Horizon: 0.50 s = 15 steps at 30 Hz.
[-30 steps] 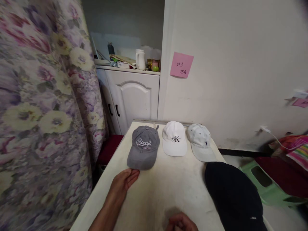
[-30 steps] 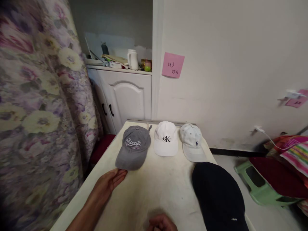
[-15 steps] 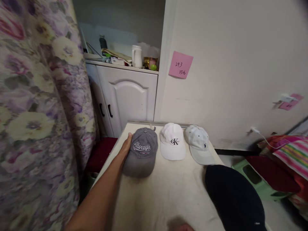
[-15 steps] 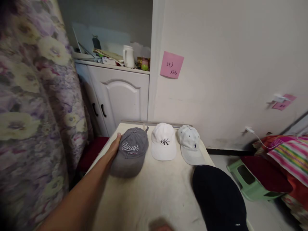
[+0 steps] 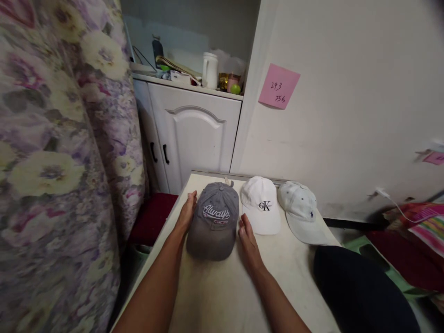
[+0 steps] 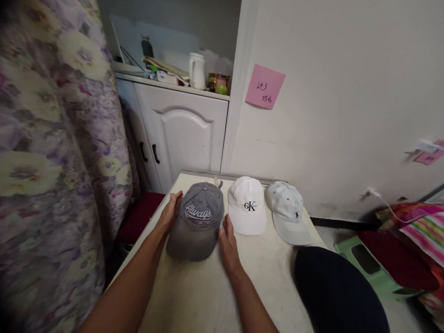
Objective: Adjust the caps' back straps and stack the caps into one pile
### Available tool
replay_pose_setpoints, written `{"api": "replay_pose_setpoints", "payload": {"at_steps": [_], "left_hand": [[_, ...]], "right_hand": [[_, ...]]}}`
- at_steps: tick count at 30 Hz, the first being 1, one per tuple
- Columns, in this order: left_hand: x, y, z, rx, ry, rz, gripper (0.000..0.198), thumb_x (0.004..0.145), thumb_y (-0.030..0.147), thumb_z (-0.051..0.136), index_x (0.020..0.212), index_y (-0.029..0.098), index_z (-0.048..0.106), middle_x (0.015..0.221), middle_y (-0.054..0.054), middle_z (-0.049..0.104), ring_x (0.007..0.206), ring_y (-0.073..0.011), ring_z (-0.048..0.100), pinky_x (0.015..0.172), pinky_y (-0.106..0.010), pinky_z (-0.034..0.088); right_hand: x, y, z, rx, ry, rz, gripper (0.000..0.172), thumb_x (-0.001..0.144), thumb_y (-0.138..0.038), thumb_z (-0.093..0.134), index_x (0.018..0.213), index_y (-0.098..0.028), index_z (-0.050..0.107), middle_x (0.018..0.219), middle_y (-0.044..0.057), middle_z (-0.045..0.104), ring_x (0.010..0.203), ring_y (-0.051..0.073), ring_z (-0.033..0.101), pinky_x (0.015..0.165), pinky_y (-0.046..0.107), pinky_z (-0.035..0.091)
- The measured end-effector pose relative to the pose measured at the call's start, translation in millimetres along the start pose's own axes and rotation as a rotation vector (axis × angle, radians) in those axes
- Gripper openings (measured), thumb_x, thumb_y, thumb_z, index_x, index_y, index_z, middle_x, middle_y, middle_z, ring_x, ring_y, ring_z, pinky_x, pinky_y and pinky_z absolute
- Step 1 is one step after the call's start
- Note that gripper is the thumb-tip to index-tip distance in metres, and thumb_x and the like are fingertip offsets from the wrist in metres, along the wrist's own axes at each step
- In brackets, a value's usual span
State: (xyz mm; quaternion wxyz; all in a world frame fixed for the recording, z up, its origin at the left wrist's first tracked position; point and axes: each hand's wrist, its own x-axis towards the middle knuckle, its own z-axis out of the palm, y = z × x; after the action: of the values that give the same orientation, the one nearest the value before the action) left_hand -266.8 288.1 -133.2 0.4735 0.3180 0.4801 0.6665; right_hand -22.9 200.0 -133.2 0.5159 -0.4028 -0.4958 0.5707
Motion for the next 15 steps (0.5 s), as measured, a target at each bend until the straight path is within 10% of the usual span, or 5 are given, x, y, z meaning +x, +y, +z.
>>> {"api": "replay_pose_setpoints", "payload": {"at_steps": [6,15], "left_hand": [[4,0,-10.6,-0.005,-0.042,-0.045,0.063,0.098,0.06,0.036,0.135,0.014,0.057,0.146,-0.018,0.052,0.133,-0.0295,0.051,0.113,-0.044,0.038],[-1,0,-9.8,0.025,0.009,0.028,0.059,0.1,0.056,0.032,0.136,0.014,0.054,0.147,-0.017,0.051,0.135,-0.0268,0.05,0.115,-0.042,0.035]], "right_hand": [[38,17,26,-0.173,0.052,-0.179,0.082,0.092,-0.064,0.045,0.154,-0.014,0.027,0.164,0.009,0.021,0.152,0.023,0.016,0.124,0.042,0.011],[8,27,20,-0.248,0.154,-0.229,0.064,0.092,-0.049,0.053,0.147,-0.018,0.041,0.156,0.012,0.038,0.145,0.026,0.033,0.121,0.046,0.023]]}}
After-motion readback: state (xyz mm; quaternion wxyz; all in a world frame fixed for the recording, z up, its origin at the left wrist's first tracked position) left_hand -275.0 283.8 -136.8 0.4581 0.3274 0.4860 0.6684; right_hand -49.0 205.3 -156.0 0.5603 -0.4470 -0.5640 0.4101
